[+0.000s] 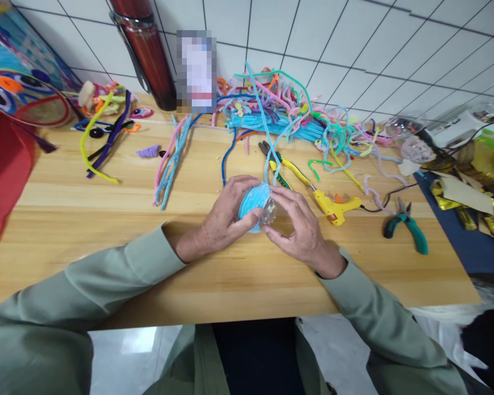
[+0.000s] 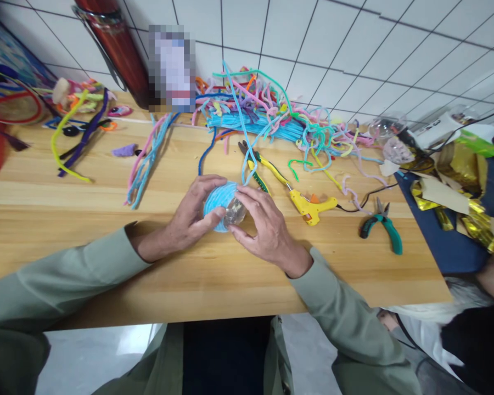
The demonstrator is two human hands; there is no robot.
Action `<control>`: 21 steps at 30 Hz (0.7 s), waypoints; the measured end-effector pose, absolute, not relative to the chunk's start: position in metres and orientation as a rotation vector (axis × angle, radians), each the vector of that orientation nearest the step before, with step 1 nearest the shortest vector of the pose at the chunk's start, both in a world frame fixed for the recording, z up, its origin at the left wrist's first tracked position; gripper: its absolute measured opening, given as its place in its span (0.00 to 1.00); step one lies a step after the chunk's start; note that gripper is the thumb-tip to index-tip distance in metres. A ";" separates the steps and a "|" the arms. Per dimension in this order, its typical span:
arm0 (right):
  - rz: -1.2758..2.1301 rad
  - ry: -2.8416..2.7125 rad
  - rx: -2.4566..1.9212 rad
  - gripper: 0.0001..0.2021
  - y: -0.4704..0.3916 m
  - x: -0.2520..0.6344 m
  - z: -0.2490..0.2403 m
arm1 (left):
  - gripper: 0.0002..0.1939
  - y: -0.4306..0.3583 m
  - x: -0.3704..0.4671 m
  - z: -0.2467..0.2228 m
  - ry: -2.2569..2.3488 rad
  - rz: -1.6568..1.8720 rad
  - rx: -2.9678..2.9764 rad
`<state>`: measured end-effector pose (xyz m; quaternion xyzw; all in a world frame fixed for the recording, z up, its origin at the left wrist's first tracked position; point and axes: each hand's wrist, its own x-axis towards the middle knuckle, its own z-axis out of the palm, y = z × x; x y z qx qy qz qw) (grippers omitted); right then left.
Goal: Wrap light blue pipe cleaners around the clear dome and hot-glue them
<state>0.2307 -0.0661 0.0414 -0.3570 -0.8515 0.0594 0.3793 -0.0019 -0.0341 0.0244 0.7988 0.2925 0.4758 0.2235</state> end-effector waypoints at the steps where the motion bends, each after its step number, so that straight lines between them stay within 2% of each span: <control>1: 0.152 -2.175 -0.915 0.37 -0.066 0.231 0.042 | 0.22 -0.034 -0.002 0.024 0.791 1.300 2.205; 7: 0.168 -2.159 -0.923 0.36 -0.067 0.230 0.042 | 0.26 -0.031 -0.004 0.023 0.760 1.277 2.279; 21: 0.157 -2.157 -0.913 0.35 -0.068 0.229 0.044 | 0.22 -0.034 -0.006 0.031 0.768 1.195 2.196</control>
